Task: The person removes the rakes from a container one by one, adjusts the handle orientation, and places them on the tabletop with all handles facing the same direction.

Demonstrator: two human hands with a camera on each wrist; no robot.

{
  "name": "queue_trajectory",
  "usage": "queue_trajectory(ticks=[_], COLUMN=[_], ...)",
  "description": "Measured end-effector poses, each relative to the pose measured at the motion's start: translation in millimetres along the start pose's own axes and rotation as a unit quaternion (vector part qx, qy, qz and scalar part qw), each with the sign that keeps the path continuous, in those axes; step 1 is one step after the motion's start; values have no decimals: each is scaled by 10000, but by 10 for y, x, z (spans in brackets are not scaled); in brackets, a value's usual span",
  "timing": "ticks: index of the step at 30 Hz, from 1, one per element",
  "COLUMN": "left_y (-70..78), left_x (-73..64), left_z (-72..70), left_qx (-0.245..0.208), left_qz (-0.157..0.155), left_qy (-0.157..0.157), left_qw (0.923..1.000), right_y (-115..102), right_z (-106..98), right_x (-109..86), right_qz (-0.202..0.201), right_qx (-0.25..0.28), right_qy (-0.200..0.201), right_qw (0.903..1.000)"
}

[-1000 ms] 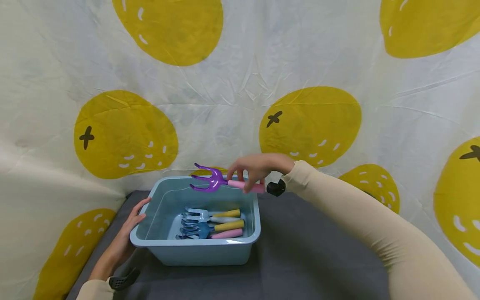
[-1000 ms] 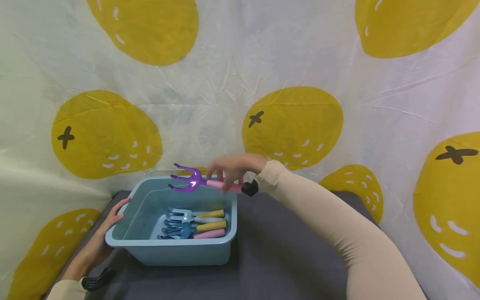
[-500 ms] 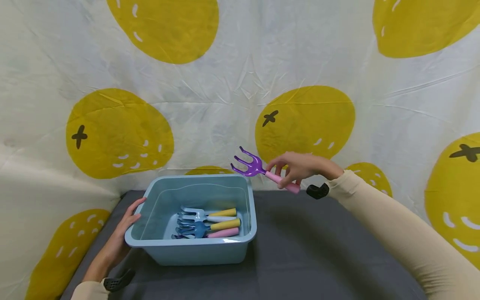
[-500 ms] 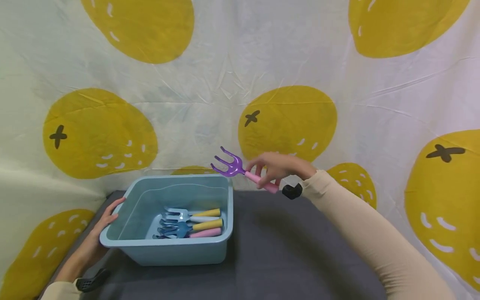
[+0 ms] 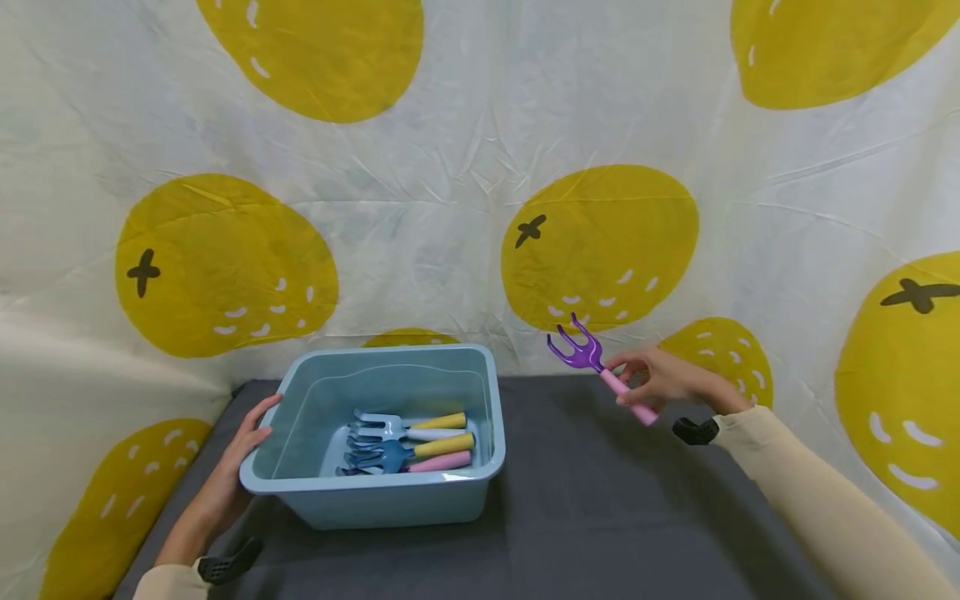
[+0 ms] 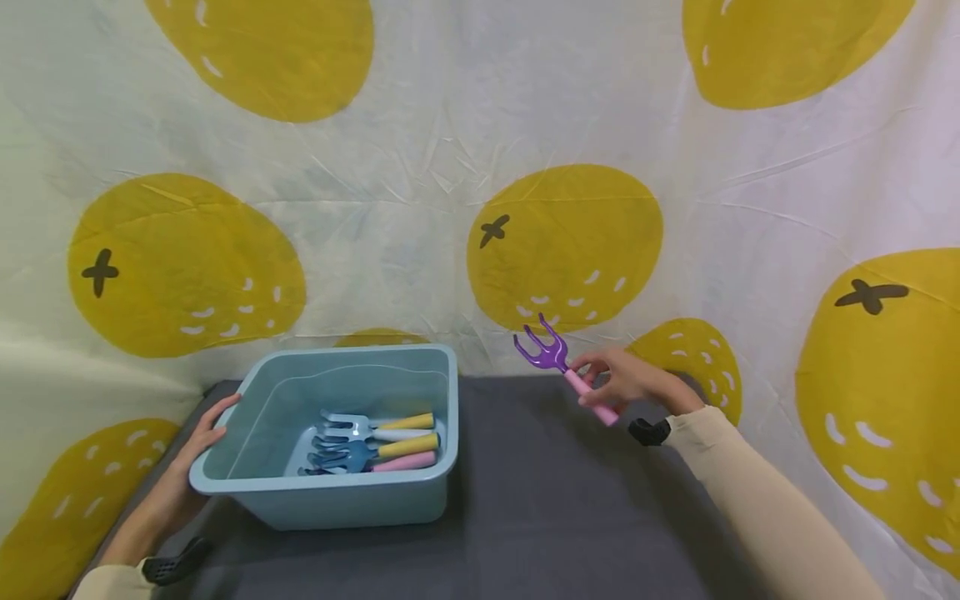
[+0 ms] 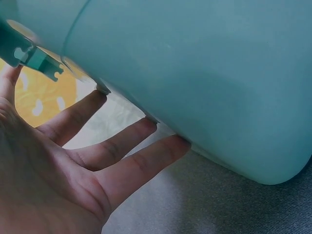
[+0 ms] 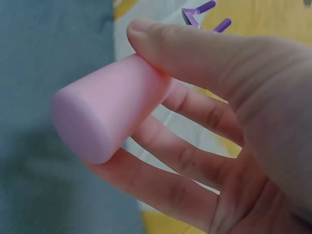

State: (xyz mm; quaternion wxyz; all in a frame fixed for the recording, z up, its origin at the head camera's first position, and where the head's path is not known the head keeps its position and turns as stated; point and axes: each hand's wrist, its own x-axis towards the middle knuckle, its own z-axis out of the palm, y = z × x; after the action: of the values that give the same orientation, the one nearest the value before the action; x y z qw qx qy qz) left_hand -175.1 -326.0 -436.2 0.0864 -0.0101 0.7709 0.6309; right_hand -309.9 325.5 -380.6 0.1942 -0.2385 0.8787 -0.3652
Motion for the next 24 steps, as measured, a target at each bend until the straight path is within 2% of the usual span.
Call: queue_trajectory(ticks=[5,11,17,24], left_y=[-5,-6,1,-8], left_x=[-2,-3,0,2], left_z=[-1,-8,-4,5], left_qx=[7,-17,21,19], left_qz=[-14,-60,-78,-62], left_qy=[7,0,7,19], left_qw=[10000,10000,10000,10000], right_y=[388,766,1013,1230], right_z=[56,122,182,196], right_x=[-182,-338,-460,-542], right_qz=[344,773,1210,1503], right_qx=[269,291,491,785], right_qy=[358,608,745,726], right_qw=[9984,9947,9886,9828])
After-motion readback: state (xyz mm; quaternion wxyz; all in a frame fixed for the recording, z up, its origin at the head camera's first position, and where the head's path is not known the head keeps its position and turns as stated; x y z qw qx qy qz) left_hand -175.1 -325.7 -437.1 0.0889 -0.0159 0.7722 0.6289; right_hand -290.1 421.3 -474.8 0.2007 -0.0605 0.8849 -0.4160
